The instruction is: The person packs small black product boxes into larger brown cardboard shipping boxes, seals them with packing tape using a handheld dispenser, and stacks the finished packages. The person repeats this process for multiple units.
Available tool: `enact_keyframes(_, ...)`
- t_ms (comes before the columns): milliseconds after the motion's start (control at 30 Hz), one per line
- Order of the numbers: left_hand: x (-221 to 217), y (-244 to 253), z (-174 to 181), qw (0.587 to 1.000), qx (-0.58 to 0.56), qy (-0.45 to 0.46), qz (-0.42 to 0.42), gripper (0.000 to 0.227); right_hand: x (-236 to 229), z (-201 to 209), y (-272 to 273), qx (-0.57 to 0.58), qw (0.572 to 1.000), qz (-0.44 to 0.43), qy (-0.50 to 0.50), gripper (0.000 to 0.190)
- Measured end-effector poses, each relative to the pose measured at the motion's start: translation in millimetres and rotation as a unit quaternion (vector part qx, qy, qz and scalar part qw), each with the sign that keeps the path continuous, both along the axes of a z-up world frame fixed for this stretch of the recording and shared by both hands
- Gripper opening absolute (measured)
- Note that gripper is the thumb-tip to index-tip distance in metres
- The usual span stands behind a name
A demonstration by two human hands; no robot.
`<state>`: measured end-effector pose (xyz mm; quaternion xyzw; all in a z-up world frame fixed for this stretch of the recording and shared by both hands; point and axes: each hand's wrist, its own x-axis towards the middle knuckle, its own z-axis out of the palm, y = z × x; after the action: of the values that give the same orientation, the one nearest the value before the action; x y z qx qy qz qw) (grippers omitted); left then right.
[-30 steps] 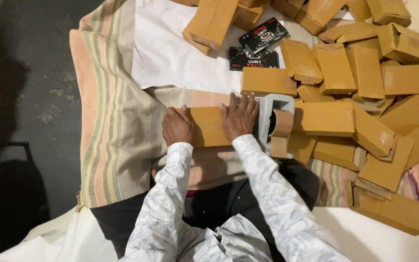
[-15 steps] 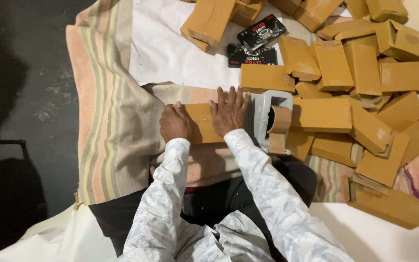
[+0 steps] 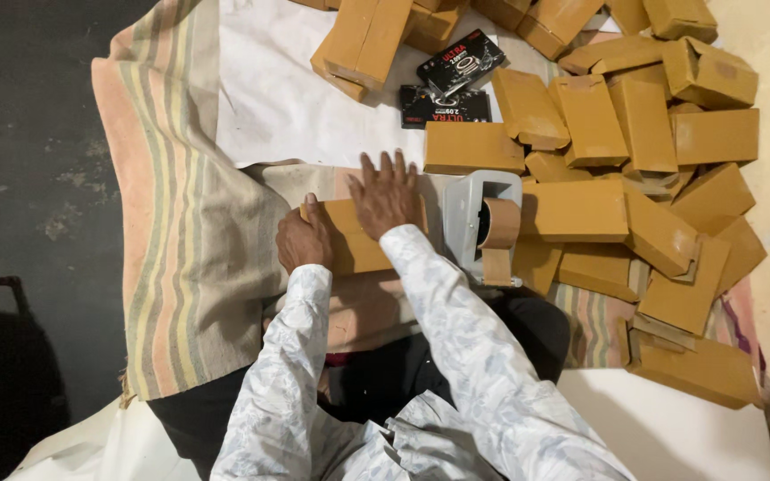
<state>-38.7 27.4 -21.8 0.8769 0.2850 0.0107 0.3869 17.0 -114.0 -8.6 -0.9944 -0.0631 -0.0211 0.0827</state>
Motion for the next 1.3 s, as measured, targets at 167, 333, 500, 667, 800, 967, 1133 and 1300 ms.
enact_keyframes(167,-2,-2,7,0.998,0.032,-0.046,-0.037,0.077,-59,7,-37,-0.006,0.997,-0.013,-0.075,0.063)
enact_keyframes(333,-16,-6,22,0.985,0.105,-0.084,-0.111,0.067,-144,6,-48,0.065,0.985,0.013,-0.160,0.066)
enact_keyframes(500,-39,-6,39,0.946,0.153,-0.186,-0.219,0.053,-203,-1,-51,0.220,0.966,0.005,-0.133,0.062)
enact_keyframes(667,-45,-6,40,0.927,0.139,-0.214,-0.276,0.048,-234,-15,-58,0.402,0.904,-0.140,-0.022,0.063)
enact_keyframes(800,-36,-9,23,0.926,0.119,-0.229,-0.277,0.047,-238,-6,-86,0.641,0.690,-0.184,0.282,0.060)
enact_keyframes(967,-31,5,-7,0.931,-0.240,-0.272,0.033,0.035,-249,31,-108,0.679,0.633,-0.177,0.326,0.055)
enact_keyframes(1133,-49,-9,-26,0.938,0.091,-0.315,-0.115,0.030,-244,94,-146,0.746,0.629,-0.121,0.186,0.047)
enact_keyframes(1300,-47,-43,-14,0.915,0.215,-0.252,-0.230,0.043,-164,157,-196,0.771,0.617,-0.136,0.085,0.039)
